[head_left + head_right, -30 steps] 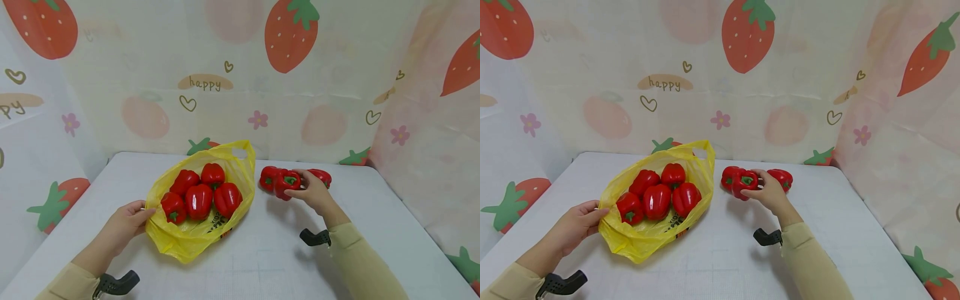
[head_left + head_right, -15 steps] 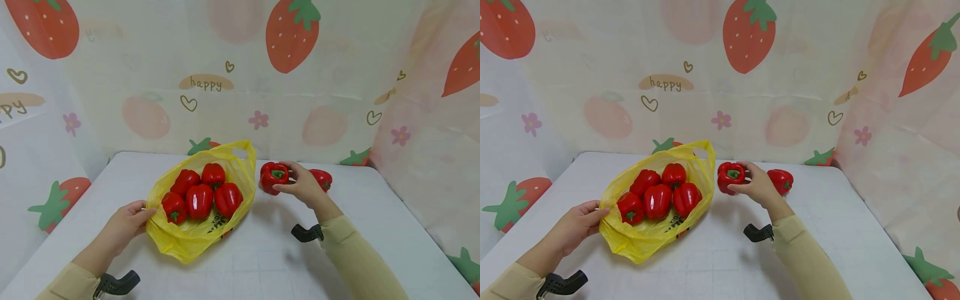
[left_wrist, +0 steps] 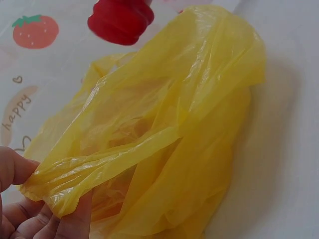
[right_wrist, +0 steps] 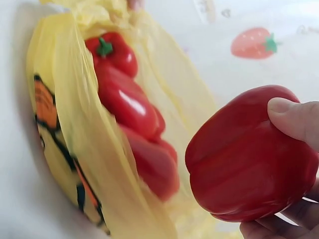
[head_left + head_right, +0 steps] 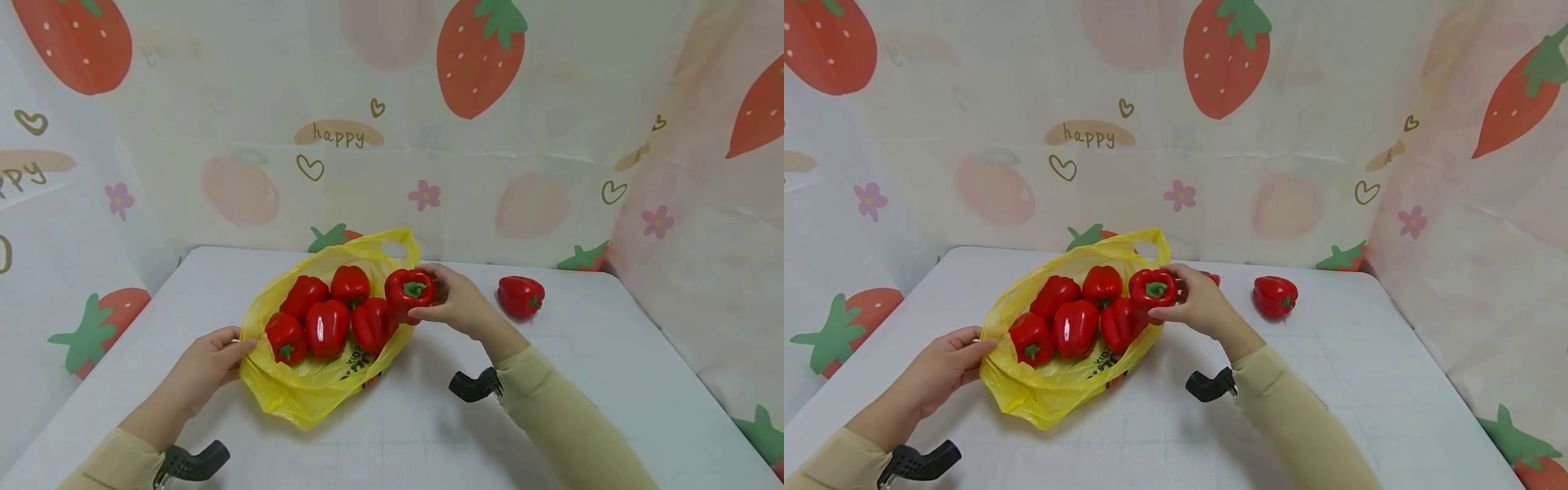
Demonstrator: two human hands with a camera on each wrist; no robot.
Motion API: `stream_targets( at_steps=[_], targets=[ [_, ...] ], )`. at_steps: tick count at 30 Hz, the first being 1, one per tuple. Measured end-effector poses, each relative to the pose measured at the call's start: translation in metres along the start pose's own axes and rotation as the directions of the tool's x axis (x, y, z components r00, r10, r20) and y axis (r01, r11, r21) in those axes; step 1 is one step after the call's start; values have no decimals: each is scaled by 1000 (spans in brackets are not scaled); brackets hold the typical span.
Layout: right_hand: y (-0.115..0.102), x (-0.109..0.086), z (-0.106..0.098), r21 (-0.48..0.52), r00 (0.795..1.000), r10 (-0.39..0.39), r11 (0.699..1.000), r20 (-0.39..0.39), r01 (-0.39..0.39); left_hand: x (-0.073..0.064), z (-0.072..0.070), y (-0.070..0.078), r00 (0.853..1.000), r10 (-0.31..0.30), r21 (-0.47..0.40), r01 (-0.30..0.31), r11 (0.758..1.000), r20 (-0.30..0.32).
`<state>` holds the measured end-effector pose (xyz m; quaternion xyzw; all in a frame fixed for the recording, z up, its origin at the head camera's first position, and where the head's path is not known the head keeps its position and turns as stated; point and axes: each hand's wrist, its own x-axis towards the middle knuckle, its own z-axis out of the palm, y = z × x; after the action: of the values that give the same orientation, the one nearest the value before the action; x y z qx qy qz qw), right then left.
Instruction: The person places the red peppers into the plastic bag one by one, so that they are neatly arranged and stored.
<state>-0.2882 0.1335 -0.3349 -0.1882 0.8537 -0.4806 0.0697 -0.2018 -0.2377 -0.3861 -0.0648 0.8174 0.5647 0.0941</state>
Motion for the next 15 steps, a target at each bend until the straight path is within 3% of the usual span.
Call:
stream_targets(
  at_steps=[15],
  targets=[
    [-24, 5, 46, 29, 988, -95, 995, 124, 92, 0, -1, 0, 1000, 13, 3, -13, 1000, 1]
  ],
)
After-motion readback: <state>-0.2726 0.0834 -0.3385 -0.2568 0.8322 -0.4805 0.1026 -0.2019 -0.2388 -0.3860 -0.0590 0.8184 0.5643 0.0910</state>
